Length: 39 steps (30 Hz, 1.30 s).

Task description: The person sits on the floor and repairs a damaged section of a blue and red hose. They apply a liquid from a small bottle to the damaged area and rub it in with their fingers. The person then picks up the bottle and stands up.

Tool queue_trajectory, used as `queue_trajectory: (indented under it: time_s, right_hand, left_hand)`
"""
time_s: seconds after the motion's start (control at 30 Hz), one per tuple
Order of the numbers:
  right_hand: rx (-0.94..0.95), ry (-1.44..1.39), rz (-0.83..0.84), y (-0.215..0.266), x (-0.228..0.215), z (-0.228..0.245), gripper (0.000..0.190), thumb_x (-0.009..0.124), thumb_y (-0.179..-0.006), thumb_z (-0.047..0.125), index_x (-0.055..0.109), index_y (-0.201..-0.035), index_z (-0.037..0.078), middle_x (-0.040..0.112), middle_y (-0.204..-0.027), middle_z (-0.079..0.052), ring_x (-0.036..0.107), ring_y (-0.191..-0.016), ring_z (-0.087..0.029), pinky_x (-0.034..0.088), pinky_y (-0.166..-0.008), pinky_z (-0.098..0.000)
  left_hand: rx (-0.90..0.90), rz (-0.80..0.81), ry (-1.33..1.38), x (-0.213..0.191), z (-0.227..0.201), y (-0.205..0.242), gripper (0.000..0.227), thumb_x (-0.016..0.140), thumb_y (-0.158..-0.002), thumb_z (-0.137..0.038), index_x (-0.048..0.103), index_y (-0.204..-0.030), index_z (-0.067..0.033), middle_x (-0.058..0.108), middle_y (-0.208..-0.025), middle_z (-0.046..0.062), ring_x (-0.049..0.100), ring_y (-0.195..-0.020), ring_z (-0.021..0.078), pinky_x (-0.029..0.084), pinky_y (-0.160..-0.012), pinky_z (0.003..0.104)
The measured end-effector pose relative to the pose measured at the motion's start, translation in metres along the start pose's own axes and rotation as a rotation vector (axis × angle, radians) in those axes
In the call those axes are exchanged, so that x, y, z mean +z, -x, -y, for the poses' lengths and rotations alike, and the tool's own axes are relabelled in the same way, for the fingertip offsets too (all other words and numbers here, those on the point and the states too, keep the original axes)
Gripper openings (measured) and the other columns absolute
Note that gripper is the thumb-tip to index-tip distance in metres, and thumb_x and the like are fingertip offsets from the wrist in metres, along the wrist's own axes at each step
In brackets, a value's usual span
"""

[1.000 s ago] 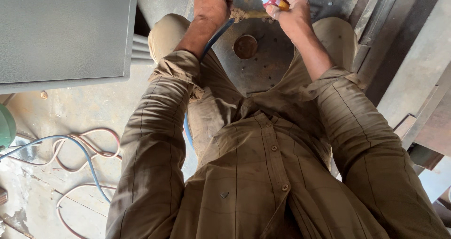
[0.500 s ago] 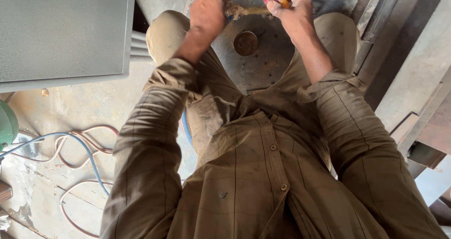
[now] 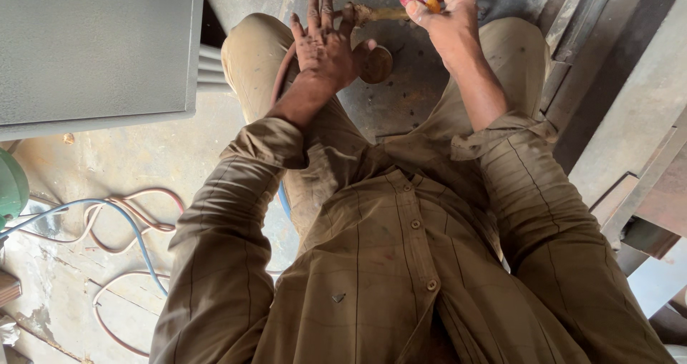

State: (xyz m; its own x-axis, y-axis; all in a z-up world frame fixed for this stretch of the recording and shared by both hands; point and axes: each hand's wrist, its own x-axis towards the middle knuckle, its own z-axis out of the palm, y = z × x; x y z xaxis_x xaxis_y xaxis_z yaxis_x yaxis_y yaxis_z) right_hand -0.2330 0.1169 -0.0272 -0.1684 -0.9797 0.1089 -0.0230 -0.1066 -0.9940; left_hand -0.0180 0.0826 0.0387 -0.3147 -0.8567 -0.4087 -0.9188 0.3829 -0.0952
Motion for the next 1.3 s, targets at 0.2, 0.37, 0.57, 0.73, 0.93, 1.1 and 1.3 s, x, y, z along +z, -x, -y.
queue_trajectory:
  time_s: [0.2,0.37,0.57,0.73,0.93,1.1,1.3]
  right_hand:
    - [-0.004,-0.144,0.014,-0.001,-0.002,-0.014,0.034,0.077,-0.100,-0.007,0.070,-0.132,0.002,0.072,-0.118,-0.001,0.066,-0.103,-0.008,0.059,-0.093,-0.0255]
    - [0.056,-0.232,0.058,0.008,0.001,-0.019,0.038,0.072,-0.100,-0.004,0.066,-0.137,0.004,0.071,-0.126,-0.003,0.068,-0.112,-0.011,0.060,-0.097,-0.0255]
    - [0.029,-0.101,0.025,0.016,0.002,-0.017,0.036,0.074,-0.102,0.003,0.066,-0.136,0.003,0.071,-0.124,-0.005,0.067,-0.113,-0.013,0.057,-0.098,-0.0272]
    - [0.107,-0.221,0.000,0.018,-0.009,-0.017,0.036,0.074,-0.101,0.004,0.066,-0.136,0.004,0.070,-0.120,-0.003,0.066,-0.109,-0.011,0.057,-0.096,-0.0260]
    - [0.126,-0.294,-0.003,0.012,-0.011,-0.022,0.035,0.074,-0.100,0.001,0.066,-0.135,0.004,0.069,-0.118,-0.002,0.066,-0.107,-0.010,0.057,-0.095,-0.0249]
    - [0.131,-0.306,-0.009,0.011,-0.005,-0.031,0.036,0.074,-0.099,0.002,0.067,-0.134,0.004,0.071,-0.119,-0.003,0.066,-0.108,-0.010,0.057,-0.096,-0.0253]
    - [0.126,-0.303,-0.051,0.009,-0.010,-0.037,0.036,0.074,-0.096,0.001,0.068,-0.132,0.005,0.076,-0.118,-0.005,0.072,-0.105,-0.013,0.062,-0.093,-0.0275]
  left_hand:
    - [0.108,0.055,-0.241,0.052,-0.023,0.004,0.037,0.058,-0.104,-0.032,0.069,-0.126,-0.0037,0.034,-0.166,0.027,0.035,-0.150,0.0416,0.043,-0.109,0.048]
    - [-0.116,0.252,0.357,0.183,-0.064,-0.056,0.042,0.061,-0.097,-0.024,0.062,-0.133,-0.0028,0.065,-0.127,0.020,0.069,-0.110,0.0291,0.058,-0.084,0.038]
    - [-0.044,-0.413,0.060,0.256,-0.082,-0.100,0.044,0.067,-0.088,-0.022,0.064,-0.127,-0.0003,0.066,-0.107,0.016,0.068,-0.094,0.0293,0.060,-0.074,0.038]
    - [0.005,-0.362,-0.025,0.240,-0.081,-0.090,0.029,0.067,-0.083,-0.020,0.068,-0.109,-0.0086,0.062,-0.102,0.012,0.067,-0.089,0.0261,0.058,-0.062,0.033]
    - [0.189,-0.766,-0.196,0.246,-0.073,-0.098,0.018,0.061,-0.087,-0.018,0.068,-0.098,-0.0058,0.065,-0.094,0.018,0.064,-0.075,0.0296,0.050,-0.052,0.039]
    - [0.273,-0.723,-0.190,0.254,-0.077,-0.102,0.016,0.062,-0.094,-0.014,0.071,-0.099,-0.0008,0.066,-0.082,0.017,0.061,-0.068,0.0277,0.049,-0.055,0.044]
    - [-0.005,-0.317,0.121,0.216,-0.095,-0.086,0.026,0.062,-0.082,-0.022,0.070,-0.100,-0.0054,0.070,-0.097,0.016,0.069,-0.090,0.0296,0.057,-0.074,0.039]
